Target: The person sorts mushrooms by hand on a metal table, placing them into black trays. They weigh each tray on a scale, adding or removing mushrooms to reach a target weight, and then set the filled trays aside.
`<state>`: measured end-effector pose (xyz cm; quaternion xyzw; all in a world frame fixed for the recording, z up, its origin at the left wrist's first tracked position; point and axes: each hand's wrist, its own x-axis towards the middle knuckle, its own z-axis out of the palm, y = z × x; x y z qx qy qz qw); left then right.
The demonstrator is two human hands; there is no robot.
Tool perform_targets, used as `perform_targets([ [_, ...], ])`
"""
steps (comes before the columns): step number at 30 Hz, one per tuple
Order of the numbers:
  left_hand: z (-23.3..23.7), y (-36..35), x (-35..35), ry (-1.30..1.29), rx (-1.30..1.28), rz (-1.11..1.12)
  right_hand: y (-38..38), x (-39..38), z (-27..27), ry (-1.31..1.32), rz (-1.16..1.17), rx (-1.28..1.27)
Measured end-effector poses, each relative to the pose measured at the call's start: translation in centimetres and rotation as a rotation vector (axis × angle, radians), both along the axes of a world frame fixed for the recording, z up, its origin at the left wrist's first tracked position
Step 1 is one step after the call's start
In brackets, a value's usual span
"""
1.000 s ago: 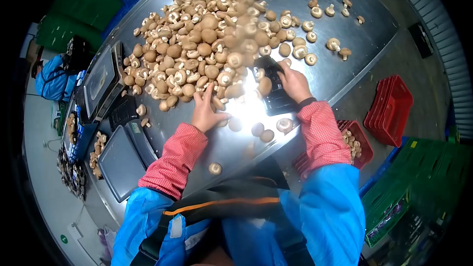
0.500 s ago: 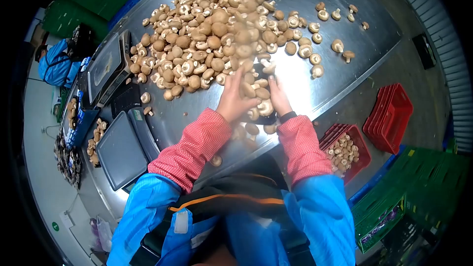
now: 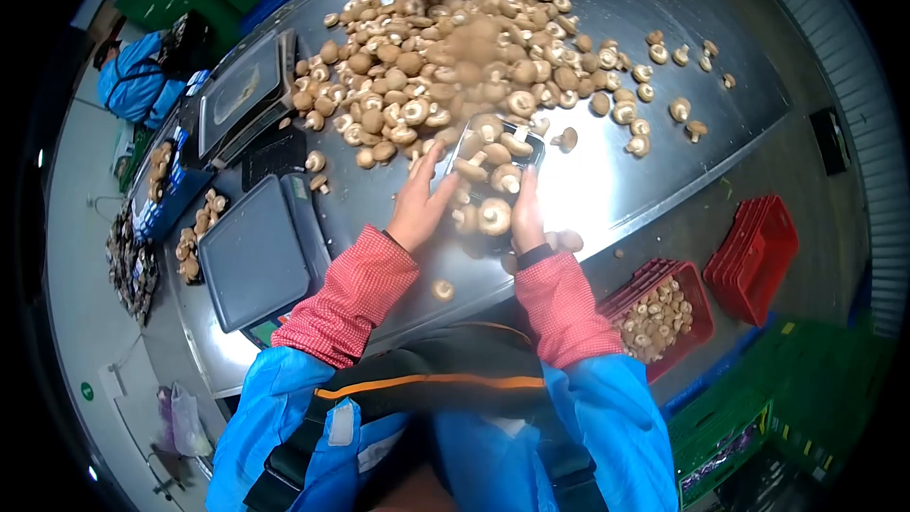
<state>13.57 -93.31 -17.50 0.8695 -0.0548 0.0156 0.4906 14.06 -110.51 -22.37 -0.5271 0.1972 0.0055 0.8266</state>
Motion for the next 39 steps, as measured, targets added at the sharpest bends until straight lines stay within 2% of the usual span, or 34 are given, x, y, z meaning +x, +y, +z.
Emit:
perform_targets([
  [2,1.6,1.4,-0.5,0.147,-0.05,0.131,2.2,-0.2,-0.6,-0.076,-0.008,-0.007],
  [4,2.7,3.5,-0.2,0.284,-0.187,0.223,4.5,-0.4,-1.5,-0.191,0.083,-0.188],
  [5,2.3,4.8,-0.3,0.249,-0.162,0.231,5.8,-0.5,-2.1,-0.219,0.105,-0.271],
  [6,1.9,6.2,-0.4,0.214,-0.136,0.24,8.0,-1.4,-0.1,-0.274,0.122,-0.198],
  [8,3.3,8.1,-1.7,0.167,-0.082,0.292,11.5,-2.3,-0.2,-0.31,0.202,-0.175],
  [9,3.5,9.7,-2.3,0.186,-0.104,0.334,13.4,-3.1,-3.5,-0.295,0.24,-0.59],
  [10,2.5,12.1,-2.6,0.13,0.019,0.362,15.4,-4.0,-6.7,-0.257,0.255,-1.007],
  [11,2.5,14.4,-3.2,0.121,-0.056,0.357,15.7,-4.2,-5.9,-0.295,0.376,-0.838],
  [14,2.3,21.3,-4.9,0.139,-0.261,0.343,15.0,-4.6,4.8,-0.161,0.688,-0.648],
  [16,2.1,26.0,-6.3,0.144,-0.258,0.356,14.1,-3.1,3.7,-0.322,0.674,-1.061],
  [18,2.4,29.7,-7.5,0.207,-0.251,0.392,12.2,-1.9,0.7,-0.495,0.403,-1.384],
  [20,3.9,31.7,-8.5,0.269,-0.25,0.463,10.9,-1.3,1.2,-0.422,0.526,-1.56],
  [22,4.4,33.7,-9.1,0.29,-0.153,0.465,9.9,-0.4,-4.2,-0.433,0.639,-1.656],
  [24,2.9,36.5,-9.6,-0.058,0.279,0.306,10.9,-0.8,-2.8,-0.552,0.678,-1.502],
  [25,3.5,37.0,-9.9,0.042,0.356,0.283,11.8,-0.8,-2.4,-0.506,0.698,-1.391],
  [27,3.8,37.4,-10.3,0.02,0.491,0.242,13.8,-0.4,-1.8,-0.493,0.729,-1.258],
  [28,3.8,37.5,-10.5,0.018,0.537,0.245,15.9,-0.8,0.4,-0.435,0.719,-1.109],
  [30,2.7,38.8,-11.0,-0.047,0.326,0.301,20.5,-2.1,3.9,-0.596,0.693,-0.835],
  [32,2.7,39.0,-12.0,-0.12,0.29,0.4,25.3,-3.5,7.2,-0.869,0.724,-0.723],
  [35,2.9,39.3,-13.5,-0.187,0.249,0.497,31.6,-5.3,9.9,-1.097,0.77,-0.766],
  [39,3.2,38.7,-15.3,-0.257,0.213,0.565,36.6,-5.6,9.4,-1.458,0.841,-0.915],
])
